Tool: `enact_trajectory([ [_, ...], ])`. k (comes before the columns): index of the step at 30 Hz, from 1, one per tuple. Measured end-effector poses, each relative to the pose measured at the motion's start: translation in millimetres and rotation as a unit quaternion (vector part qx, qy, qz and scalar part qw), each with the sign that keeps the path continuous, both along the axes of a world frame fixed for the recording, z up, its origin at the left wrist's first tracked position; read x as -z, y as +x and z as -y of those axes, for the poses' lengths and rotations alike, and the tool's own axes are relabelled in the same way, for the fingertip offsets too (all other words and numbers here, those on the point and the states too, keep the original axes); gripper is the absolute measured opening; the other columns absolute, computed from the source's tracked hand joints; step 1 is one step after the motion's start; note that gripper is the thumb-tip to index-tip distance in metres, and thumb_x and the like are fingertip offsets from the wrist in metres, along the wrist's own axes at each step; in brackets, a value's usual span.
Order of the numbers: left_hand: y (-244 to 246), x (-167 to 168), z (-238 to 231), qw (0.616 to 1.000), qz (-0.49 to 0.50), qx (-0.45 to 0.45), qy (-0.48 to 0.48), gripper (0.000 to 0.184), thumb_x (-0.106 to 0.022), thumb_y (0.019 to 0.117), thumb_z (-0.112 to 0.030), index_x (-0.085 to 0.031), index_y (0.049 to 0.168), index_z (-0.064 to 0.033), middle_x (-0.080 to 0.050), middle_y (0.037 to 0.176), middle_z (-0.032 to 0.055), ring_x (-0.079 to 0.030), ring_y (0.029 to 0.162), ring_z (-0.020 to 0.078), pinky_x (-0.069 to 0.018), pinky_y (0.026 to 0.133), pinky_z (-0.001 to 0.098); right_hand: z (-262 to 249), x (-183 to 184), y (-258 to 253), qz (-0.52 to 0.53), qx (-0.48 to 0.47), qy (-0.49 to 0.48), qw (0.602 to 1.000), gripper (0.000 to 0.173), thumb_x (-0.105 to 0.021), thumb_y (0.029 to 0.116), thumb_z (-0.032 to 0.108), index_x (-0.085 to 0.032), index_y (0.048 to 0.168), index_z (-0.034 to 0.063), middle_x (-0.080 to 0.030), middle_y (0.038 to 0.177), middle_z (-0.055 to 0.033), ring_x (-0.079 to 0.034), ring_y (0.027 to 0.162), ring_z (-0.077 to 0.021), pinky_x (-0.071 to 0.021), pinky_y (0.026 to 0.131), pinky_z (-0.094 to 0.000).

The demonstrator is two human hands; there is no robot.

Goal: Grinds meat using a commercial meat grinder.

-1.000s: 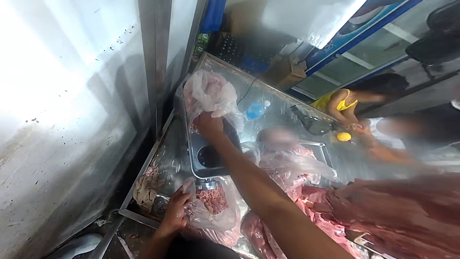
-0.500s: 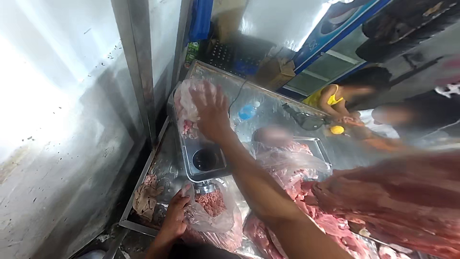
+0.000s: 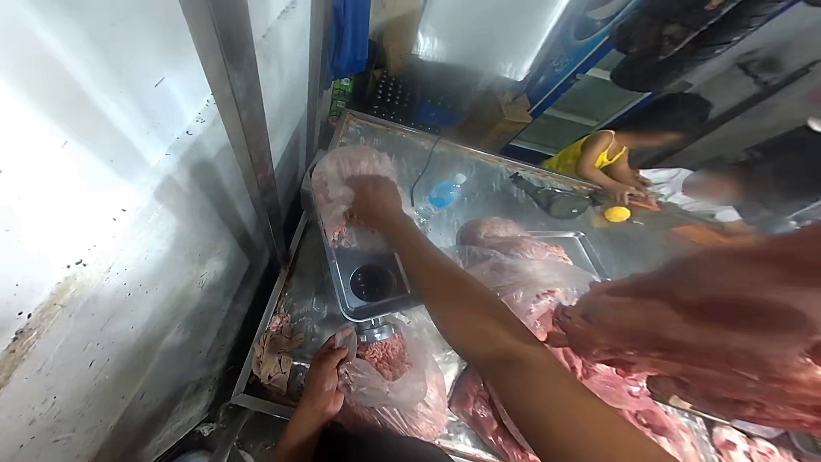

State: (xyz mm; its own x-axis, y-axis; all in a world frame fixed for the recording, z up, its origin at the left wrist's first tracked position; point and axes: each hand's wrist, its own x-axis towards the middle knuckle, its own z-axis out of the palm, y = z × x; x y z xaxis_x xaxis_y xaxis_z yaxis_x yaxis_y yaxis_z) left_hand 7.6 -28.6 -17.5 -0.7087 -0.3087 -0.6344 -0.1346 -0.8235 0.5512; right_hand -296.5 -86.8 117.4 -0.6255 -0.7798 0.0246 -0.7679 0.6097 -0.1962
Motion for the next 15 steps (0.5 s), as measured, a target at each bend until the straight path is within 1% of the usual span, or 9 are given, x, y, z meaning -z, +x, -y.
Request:
enact_trajectory([
  [1, -4.1, -3.4, -1.2, 1.0, 0.001, 0.007, 0.0, 0.034, -0.047, 0.1001, -0.004, -0.062, 0.13, -0.006, -0.069, 0.096, 0.0071, -0.064, 0.071, 0.0121, -0.0549, 0.06, 0.0279, -12.1, 4.9, 7.9, 0.013, -0.013, 0.015, 1.0, 0.031, -0.065, 0.0919, 0.01, -0.072, 0.121, 0.0153, -0.073, 0.111, -0.0183, -0.07, 0.105, -0.0427, -0.0549, 0.084, -0.0662],
  [3, -10.5, -5.8, -3.5, 1.0, -0.009, 0.028, 0.003, 0.035, -0.047, 0.1006, -0.004, -0.06, 0.133, -0.005, -0.069, 0.108, 0.0101, -0.068, 0.084, 0.0157, -0.058, 0.07, 0.032, -43.8, 16.9, 28.3, 0.035, -0.038, 0.018, 0.998, 0.026, -0.07, 0.0901, 0.01, -0.074, 0.115, 0.0153, -0.073, 0.104, -0.0186, -0.07, 0.098, -0.0426, -0.0557, 0.079, -0.0655],
  [4, -13.8, -4.8, -4.9, 0.999, -0.013, 0.038, 0.0, 0.035, -0.047, 0.1005, -0.004, -0.059, 0.133, -0.0046, -0.069, 0.109, 0.0108, -0.068, 0.086, 0.0163, -0.0585, 0.07, 0.0325, -57.9, 18.4, 38.6, 0.063, -0.046, 0.044, 0.996, 0.026, -0.069, 0.0908, 0.011, -0.075, 0.116, 0.0152, -0.073, 0.105, -0.0188, -0.069, 0.101, -0.0423, -0.0551, 0.082, -0.0656],
  [6, -21.0, -4.7, -6.2, 0.998, -0.007, 0.061, -0.009, 0.034, -0.048, 0.1013, -0.005, -0.059, 0.134, -0.0051, -0.069, 0.107, 0.0106, -0.068, 0.084, 0.0161, -0.0584, 0.069, 0.0323, -77.3, 14.9, 54.8, 0.131, -0.062, 0.123, 0.982, 0.028, -0.063, 0.0938, 0.012, -0.073, 0.12, 0.0131, -0.072, 0.113, -0.02, -0.066, 0.11, -0.0426, -0.0523, 0.09, -0.0663],
  [8, -25.5, -4.0, -8.4, 0.996, 0.003, 0.087, -0.016, 0.034, -0.049, 0.1015, -0.005, -0.059, 0.134, -0.0055, -0.069, 0.108, 0.0107, -0.068, 0.087, 0.0171, -0.0585, 0.073, 0.0339, -89.0, 17.9, 59.8, 0.169, -0.05, 0.158, 0.971, 0.031, -0.061, 0.0957, 0.014, -0.07, 0.125, 0.0118, -0.07, 0.118, -0.0202, -0.065, 0.115, -0.0426, -0.0501, 0.093, -0.0668],
  [10, -28.0, -3.1, -8.5, 0.994, 0.005, 0.107, -0.024, 0.035, -0.049, 0.101, -0.004, -0.059, 0.134, -0.0047, -0.069, 0.113, 0.0119, -0.068, 0.093, 0.0186, -0.059, 0.077, 0.0355, -97.3, 21.1, 55.1, 0.167, -0.006, 0.121, 0.978, 0.029, -0.063, 0.095, 0.016, -0.072, 0.123, 0.0133, -0.073, 0.113, -0.0181, -0.067, 0.111, -0.0401, -0.0517, 0.093, -0.0651],
  [12, -28.9, -2.0, -7.9, 0.994, 0.005, 0.109, -0.028, 0.035, -0.049, 0.1006, -0.004, -0.059, 0.134, -0.0048, -0.069, 0.113, 0.0114, -0.068, 0.092, 0.018, -0.0588, 0.076, 0.0347, -99.3, 21.1, 49.7, 0.157, 0.026, 0.056, 0.986, 0.026, -0.067, 0.0915, 0.015, -0.075, 0.116, 0.0151, -0.075, 0.105, -0.0155, -0.07, 0.103, -0.0377, -0.0538, 0.088, -0.064],
  [14, -28.5, -0.8, -7.7, 0.994, 0.0, 0.102, -0.025, 0.034, -0.049, 0.1009, -0.004, -0.06, 0.133, -0.0049, -0.069, 0.112, 0.0108, -0.068, 0.091, 0.0175, -0.059, 0.076, 0.0344, -94.7, 20.5, 46.6, 0.154, 0.034, 0.013, 0.987, 0.025, -0.07, 0.0898, 0.014, -0.074, 0.114, 0.0154, -0.075, 0.101, -0.0147, -0.071, 0.097, -0.0371, -0.0549, 0.082, -0.0642],
  [15, -28.8, -1.3, -7.7, 0.995, -0.001, 0.095, -0.025, 0.032, -0.048, 0.1015, -0.005, -0.06, 0.131, -0.005, -0.069, 0.109, 0.0102, -0.069, 0.089, 0.017, -0.0593, 0.074, 0.0338, -90.2, 18.3, 46.7, 0.152, 0.029, 0.005, 0.988, 0.024, -0.07, 0.0903, 0.015, -0.074, 0.114, 0.0154, -0.074, 0.099, -0.0141, -0.071, 0.095, -0.0365, -0.0553, 0.08, -0.0636],
])
